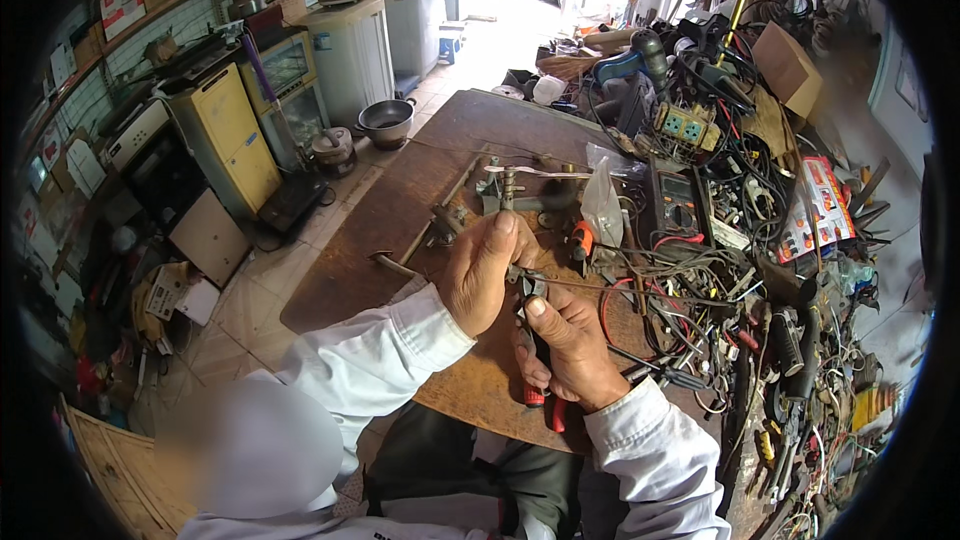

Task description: The person uses pliers and a screwdriver to strip and adjust wires on a small electrical component at a cluttered workbench. They repeatedly strip wire ends, insert them into the component, and tighten connections, handling the component and tools throughout.

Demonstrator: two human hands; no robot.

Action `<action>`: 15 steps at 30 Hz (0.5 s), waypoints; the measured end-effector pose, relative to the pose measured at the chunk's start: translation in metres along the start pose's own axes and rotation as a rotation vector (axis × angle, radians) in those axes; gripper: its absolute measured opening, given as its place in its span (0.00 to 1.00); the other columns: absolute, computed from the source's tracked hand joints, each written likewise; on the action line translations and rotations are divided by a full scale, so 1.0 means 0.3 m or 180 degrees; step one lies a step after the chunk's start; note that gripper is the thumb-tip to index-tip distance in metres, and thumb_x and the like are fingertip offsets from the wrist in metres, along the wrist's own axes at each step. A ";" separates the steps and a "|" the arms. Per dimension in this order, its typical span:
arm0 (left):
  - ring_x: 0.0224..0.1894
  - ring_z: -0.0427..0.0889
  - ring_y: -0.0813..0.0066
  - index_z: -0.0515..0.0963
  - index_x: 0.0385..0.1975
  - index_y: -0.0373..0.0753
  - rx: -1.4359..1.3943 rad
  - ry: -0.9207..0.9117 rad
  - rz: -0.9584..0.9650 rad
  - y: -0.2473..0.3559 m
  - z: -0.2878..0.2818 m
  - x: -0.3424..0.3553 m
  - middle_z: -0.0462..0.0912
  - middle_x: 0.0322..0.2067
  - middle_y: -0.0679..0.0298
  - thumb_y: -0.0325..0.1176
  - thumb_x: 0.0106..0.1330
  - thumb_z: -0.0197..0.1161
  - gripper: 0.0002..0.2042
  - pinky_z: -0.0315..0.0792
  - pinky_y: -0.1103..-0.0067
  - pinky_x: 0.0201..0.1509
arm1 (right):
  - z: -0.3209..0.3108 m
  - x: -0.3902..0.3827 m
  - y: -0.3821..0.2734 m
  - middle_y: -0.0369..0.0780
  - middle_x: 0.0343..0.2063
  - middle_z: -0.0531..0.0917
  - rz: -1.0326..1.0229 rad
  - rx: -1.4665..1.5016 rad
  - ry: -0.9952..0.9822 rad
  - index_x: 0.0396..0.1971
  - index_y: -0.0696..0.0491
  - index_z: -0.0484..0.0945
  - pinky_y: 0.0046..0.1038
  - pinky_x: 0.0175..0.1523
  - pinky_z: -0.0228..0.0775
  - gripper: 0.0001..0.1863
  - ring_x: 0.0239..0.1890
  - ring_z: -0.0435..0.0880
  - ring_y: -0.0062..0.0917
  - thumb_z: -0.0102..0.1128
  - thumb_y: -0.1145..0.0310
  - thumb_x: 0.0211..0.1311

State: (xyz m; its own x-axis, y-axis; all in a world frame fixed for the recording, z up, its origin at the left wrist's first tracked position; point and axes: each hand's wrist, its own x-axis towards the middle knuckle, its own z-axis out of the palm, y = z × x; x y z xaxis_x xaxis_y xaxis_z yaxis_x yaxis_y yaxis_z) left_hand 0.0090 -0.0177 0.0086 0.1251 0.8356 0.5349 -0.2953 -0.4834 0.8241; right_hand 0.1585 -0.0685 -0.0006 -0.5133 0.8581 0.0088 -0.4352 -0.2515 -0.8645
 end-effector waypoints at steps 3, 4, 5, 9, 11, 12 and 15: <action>0.27 0.61 0.78 0.59 0.23 0.42 0.0122 -0.0078 0.0256 0.000 -0.002 -0.005 0.64 0.23 0.67 0.56 0.77 0.40 0.25 0.62 0.78 0.33 | 0.006 -0.008 0.001 0.38 0.17 0.76 0.0059 0.0206 -0.0027 0.30 0.57 0.73 0.19 0.12 0.56 0.19 0.09 0.67 0.17 0.58 0.55 0.71; 0.27 0.61 0.78 0.59 0.23 0.42 0.0172 -0.0052 0.0301 0.001 -0.002 -0.007 0.64 0.23 0.67 0.56 0.77 0.40 0.25 0.62 0.78 0.33 | 0.004 -0.009 0.006 0.38 0.17 0.76 0.0048 0.0218 -0.0044 0.30 0.57 0.73 0.19 0.12 0.56 0.19 0.09 0.67 0.17 0.58 0.55 0.71; 0.27 0.61 0.78 0.59 0.23 0.42 0.0222 -0.0026 0.0345 0.003 -0.002 -0.008 0.64 0.23 0.67 0.56 0.77 0.39 0.25 0.62 0.78 0.33 | 0.002 -0.008 0.009 0.38 0.17 0.76 0.0036 0.0231 -0.0060 0.30 0.57 0.74 0.19 0.12 0.56 0.19 0.09 0.67 0.17 0.57 0.55 0.71; 0.26 0.61 0.79 0.59 0.24 0.42 0.0264 -0.0012 0.0411 0.006 0.004 -0.009 0.64 0.23 0.67 0.57 0.77 0.40 0.25 0.62 0.78 0.33 | 0.008 -0.009 0.002 0.38 0.16 0.75 0.0086 0.0244 -0.0056 0.31 0.57 0.74 0.20 0.12 0.55 0.19 0.09 0.66 0.18 0.57 0.55 0.71; 0.26 0.60 0.79 0.59 0.24 0.42 0.0222 -0.0005 0.0377 0.006 0.004 -0.010 0.63 0.23 0.67 0.57 0.76 0.40 0.25 0.61 0.78 0.32 | 0.010 -0.009 -0.002 0.39 0.16 0.74 0.0106 0.0365 -0.0129 0.32 0.59 0.73 0.21 0.14 0.55 0.18 0.09 0.66 0.19 0.55 0.56 0.72; 0.26 0.60 0.79 0.59 0.24 0.42 0.0202 -0.0002 0.0365 0.005 0.003 -0.009 0.63 0.23 0.67 0.57 0.76 0.41 0.25 0.61 0.79 0.32 | 0.013 -0.009 -0.008 0.39 0.16 0.74 0.0128 0.0483 -0.0156 0.33 0.59 0.73 0.21 0.14 0.56 0.18 0.10 0.65 0.19 0.55 0.58 0.72; 0.26 0.59 0.79 0.59 0.24 0.42 0.0103 0.0038 0.0330 0.002 0.005 -0.010 0.63 0.23 0.68 0.58 0.76 0.41 0.25 0.61 0.79 0.32 | 0.023 -0.014 -0.028 0.39 0.16 0.73 0.0174 0.0710 -0.0219 0.34 0.62 0.73 0.23 0.17 0.56 0.16 0.11 0.64 0.20 0.53 0.61 0.72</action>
State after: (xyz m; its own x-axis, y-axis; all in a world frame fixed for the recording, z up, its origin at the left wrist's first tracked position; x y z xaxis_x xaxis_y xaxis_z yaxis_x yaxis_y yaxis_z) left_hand 0.0097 -0.0208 0.0080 0.0840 0.7836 0.6156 -0.2752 -0.5755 0.7701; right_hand 0.1593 -0.0730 0.0101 -0.5866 0.8099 0.0060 -0.5542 -0.3959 -0.7322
